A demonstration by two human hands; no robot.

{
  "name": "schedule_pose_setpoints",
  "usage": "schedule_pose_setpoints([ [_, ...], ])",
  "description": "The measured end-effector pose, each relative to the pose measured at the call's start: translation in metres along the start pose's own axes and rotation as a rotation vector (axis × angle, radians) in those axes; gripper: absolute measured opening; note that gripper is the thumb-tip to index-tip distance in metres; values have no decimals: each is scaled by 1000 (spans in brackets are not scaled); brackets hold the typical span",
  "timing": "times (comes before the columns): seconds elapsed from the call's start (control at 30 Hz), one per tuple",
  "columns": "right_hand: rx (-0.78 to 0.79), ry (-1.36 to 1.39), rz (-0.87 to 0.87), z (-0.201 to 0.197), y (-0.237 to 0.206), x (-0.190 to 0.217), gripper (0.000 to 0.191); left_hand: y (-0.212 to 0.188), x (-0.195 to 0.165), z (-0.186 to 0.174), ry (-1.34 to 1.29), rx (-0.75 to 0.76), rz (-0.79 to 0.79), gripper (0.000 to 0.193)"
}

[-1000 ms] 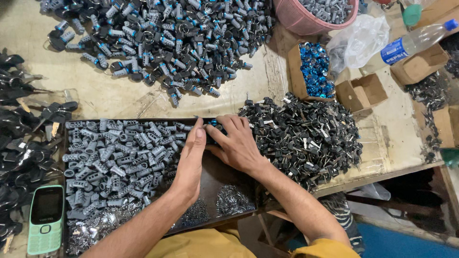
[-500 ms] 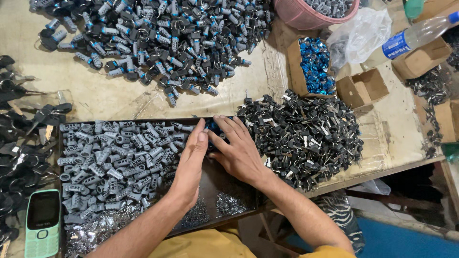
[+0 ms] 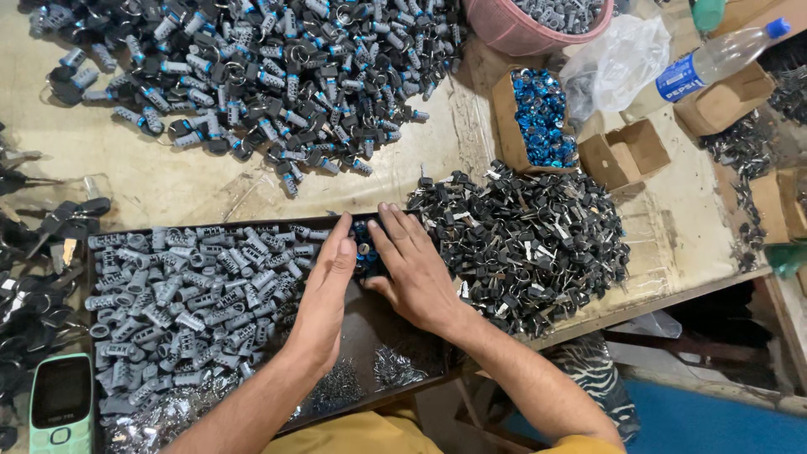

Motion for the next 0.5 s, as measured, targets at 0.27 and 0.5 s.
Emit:
schedule_pose_setpoints([
  [0.27,-142,117,30,-23,-7,-32,66,-3,-5,-1,39,-11,5,72],
  [0.5,-562,-208,465,-126,5,-252,50,-4,1,-2,43,-36,-66,71],
])
Point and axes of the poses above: each hand's wrist, its own y-axis towards the middle knuckle, its own z-axis out of the palm, x = y × z, the point moved 10 cm from there along y, towards the middle knuckle, and after that the axes turned 3 degrees about -x, right-handed, at the moved point
